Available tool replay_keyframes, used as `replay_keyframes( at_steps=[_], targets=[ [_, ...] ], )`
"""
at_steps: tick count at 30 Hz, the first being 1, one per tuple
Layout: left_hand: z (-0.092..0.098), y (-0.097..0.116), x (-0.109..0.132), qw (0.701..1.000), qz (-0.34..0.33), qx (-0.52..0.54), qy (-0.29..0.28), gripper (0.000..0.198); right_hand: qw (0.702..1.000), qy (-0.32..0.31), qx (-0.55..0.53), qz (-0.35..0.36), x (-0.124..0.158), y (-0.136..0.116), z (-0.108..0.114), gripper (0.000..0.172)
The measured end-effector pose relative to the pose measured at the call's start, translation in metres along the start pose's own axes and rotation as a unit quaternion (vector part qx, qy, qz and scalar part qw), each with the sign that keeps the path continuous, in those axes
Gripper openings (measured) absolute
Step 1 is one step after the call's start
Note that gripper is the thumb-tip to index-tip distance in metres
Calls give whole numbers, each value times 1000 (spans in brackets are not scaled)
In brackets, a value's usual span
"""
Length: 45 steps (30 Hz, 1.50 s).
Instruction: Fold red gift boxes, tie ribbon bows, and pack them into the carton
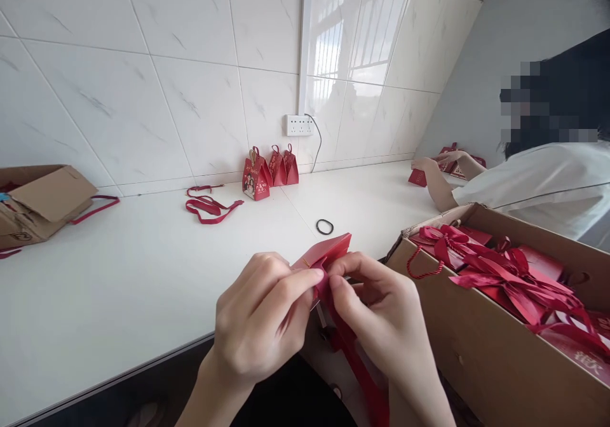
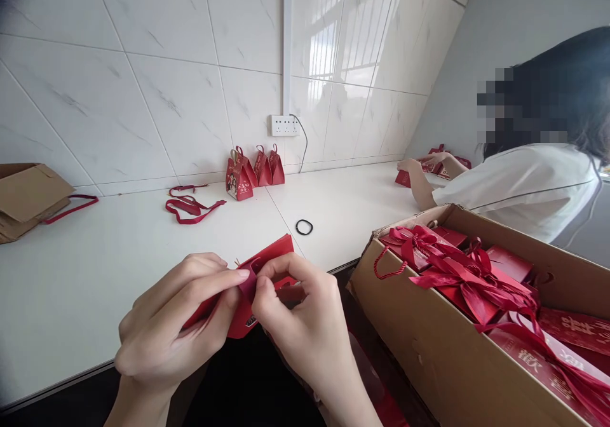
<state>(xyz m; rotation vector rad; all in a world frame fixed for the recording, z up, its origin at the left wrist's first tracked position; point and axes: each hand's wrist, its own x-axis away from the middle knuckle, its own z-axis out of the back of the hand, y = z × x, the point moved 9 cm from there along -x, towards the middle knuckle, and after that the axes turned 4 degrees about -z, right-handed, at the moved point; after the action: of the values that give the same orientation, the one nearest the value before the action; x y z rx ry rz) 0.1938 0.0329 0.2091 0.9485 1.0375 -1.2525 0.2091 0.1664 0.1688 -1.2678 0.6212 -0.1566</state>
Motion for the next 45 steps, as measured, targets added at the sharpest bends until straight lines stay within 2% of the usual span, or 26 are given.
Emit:
replay_keyframes(
  at_steps=[3,8,13,16,18,21,24,30,35,42,45],
  targets=[
    [-3,1,0,1000,-7,-1,0,24,1000,13,-9,2,2,0,5,12],
    [-4,0,1,1000,7,5,2,25,995,49,53,62,10,-9,12,11],
    [-2,-3,4,999,50,18,10,27,981,61,105,150,16,-18,10,15],
    [-1,-9,6,995,88,51,13,27,973,54,108,198,18,-21,7,14],
    [-3,-14,8,990,119,81,7,26,966,74,102,226,19,-23,11,17],
    [-8,-20,11,981,157,116,-5,25,940,110,132,296,26,-33,14,26],
    [-10,-22,10,975,177,131,-14,23,906,120,190,358,33,-41,14,27],
    [-15,-23,8,964,206,165,-38,22,857,130,273,417,43,-44,16,24],
    [-16,-21,9,969,197,145,-34,23,861,143,280,401,41,-50,15,19],
    [-21,-13,9,981,156,108,-35,25,899,195,298,254,32,-47,20,15],
    [-20,-14,8,984,150,95,-33,25,918,196,264,224,29,-39,29,15]
  ],
)
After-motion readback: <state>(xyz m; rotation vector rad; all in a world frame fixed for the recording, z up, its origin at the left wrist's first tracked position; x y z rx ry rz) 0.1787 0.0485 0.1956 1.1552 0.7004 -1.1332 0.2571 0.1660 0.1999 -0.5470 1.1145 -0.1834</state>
